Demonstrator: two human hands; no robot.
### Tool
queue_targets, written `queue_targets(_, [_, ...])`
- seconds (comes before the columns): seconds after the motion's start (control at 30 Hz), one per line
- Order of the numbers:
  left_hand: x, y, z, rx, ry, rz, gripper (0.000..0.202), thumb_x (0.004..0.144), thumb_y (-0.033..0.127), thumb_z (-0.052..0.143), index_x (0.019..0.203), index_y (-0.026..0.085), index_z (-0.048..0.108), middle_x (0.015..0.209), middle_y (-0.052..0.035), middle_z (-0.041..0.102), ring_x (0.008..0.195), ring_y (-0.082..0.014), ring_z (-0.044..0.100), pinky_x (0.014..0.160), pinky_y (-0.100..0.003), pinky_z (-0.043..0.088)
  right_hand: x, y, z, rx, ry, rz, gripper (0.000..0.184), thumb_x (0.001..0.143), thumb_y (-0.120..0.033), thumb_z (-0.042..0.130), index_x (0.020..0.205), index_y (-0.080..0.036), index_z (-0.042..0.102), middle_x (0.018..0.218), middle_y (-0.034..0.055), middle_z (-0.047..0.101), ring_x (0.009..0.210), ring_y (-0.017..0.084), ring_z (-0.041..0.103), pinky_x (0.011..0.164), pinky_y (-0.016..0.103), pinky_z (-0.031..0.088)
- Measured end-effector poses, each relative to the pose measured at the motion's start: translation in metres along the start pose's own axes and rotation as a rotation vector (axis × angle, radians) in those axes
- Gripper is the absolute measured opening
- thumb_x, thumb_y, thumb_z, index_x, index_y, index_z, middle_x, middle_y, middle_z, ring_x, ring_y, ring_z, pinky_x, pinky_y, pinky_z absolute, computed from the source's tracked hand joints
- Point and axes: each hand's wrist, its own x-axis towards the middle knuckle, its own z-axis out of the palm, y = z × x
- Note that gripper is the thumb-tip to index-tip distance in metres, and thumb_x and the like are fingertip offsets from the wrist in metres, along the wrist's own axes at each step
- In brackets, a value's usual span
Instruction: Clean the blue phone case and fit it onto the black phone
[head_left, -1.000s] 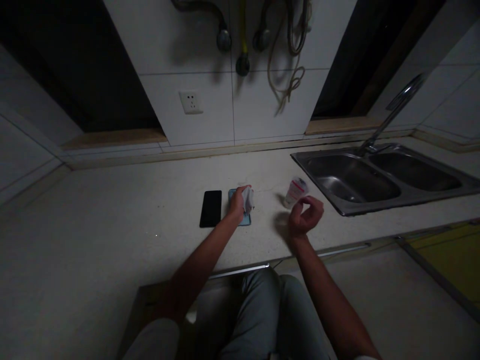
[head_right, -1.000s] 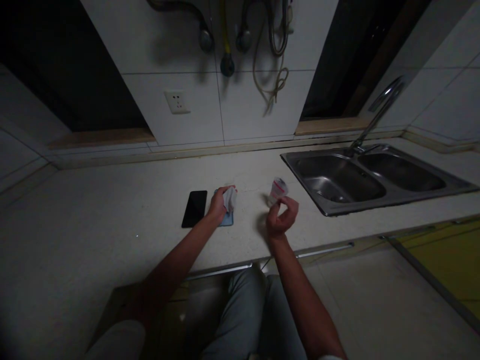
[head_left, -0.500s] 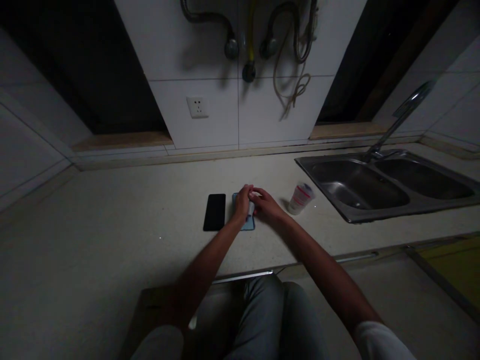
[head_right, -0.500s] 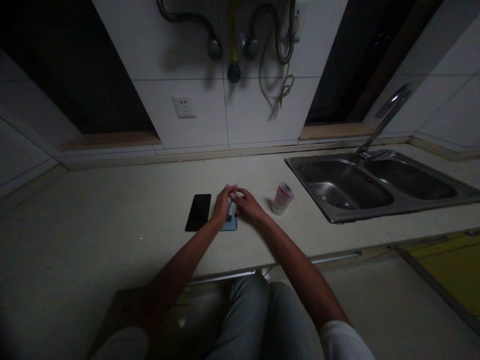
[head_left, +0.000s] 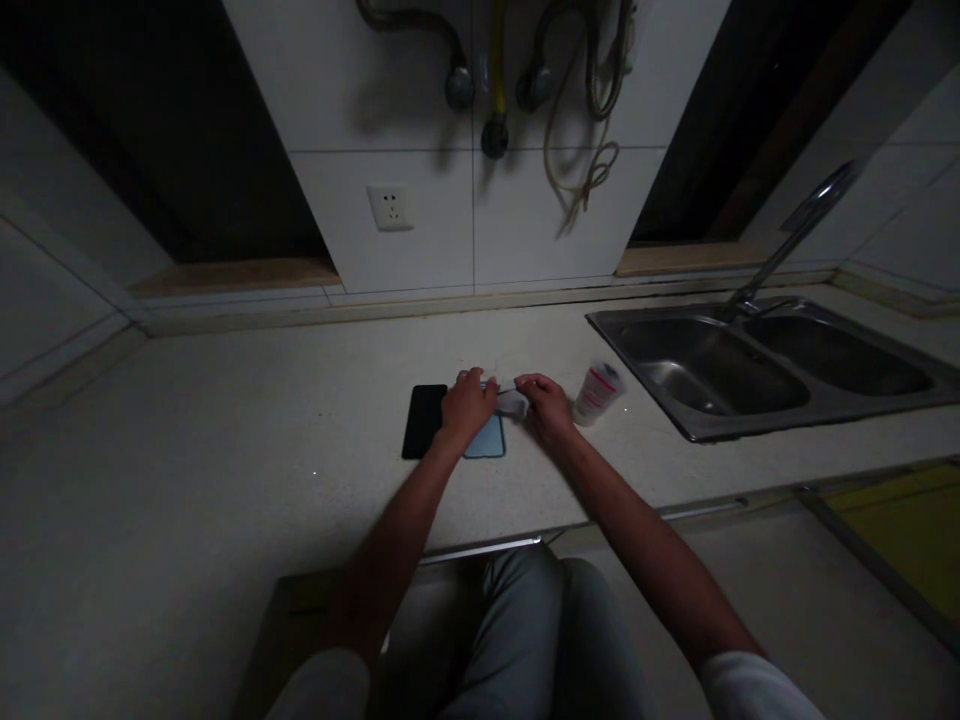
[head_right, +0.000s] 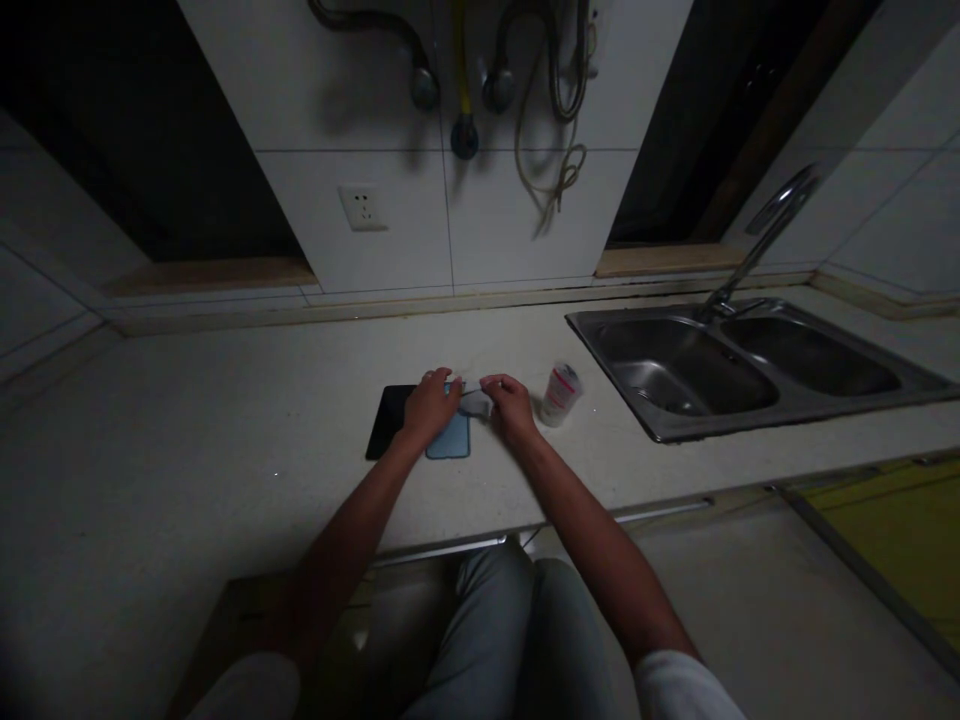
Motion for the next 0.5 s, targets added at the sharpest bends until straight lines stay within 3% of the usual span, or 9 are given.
queue_targets(0.2, [-0.002,-0.005,-0.006,0.236,-0.129,-0.061,0.033,0.097,0.035,0.047,0.119,0.014,0.060,0.118,-0.0209,0.065,0.111,-0.0334,0.066,0.087,-0.039,0.050,0.005,-0.002,-0.004,0.241,0.021,0.071,0.031,0.061,-0.041,0.086,0.076,-0.020,0.068,0.065,-0.0038,0.065,0.048,0.009,0.049,0.040,0.021,0.034])
queue_targets(0.37, [-0.003,-0.003,-0.012,0.301,-0.088,-0.074,0.037,0.095,0.036,0.052,0.125,0.015,0.056,0.127,-0.0206,0.059,0.108,-0.0324,0.067,0.084,-0.037,0.051,0.005,-0.002,-0.005,0.299,-0.044,0.097,0.033,0.070,-0.045,0.084,0.073,-0.021,0.062,0.062,-0.0049,0.064,0.051,0.011,0.055,0.047,0.023,0.044])
queue_targets(0.5, [-0.002,-0.005,-0.013,0.337,-0.107,-0.095,0.036,0.095,0.035,0.052,0.124,0.014,0.056,0.126,-0.0206,0.059,0.107,-0.0317,0.067,0.083,-0.036,0.052,0.006,0.000,-0.004,0.344,-0.026,0.084,0.039,0.070,-0.050,0.086,0.071,-0.022,0.059,0.061,-0.0054,0.063,0.052,0.011,0.056,0.049,0.023,0.044])
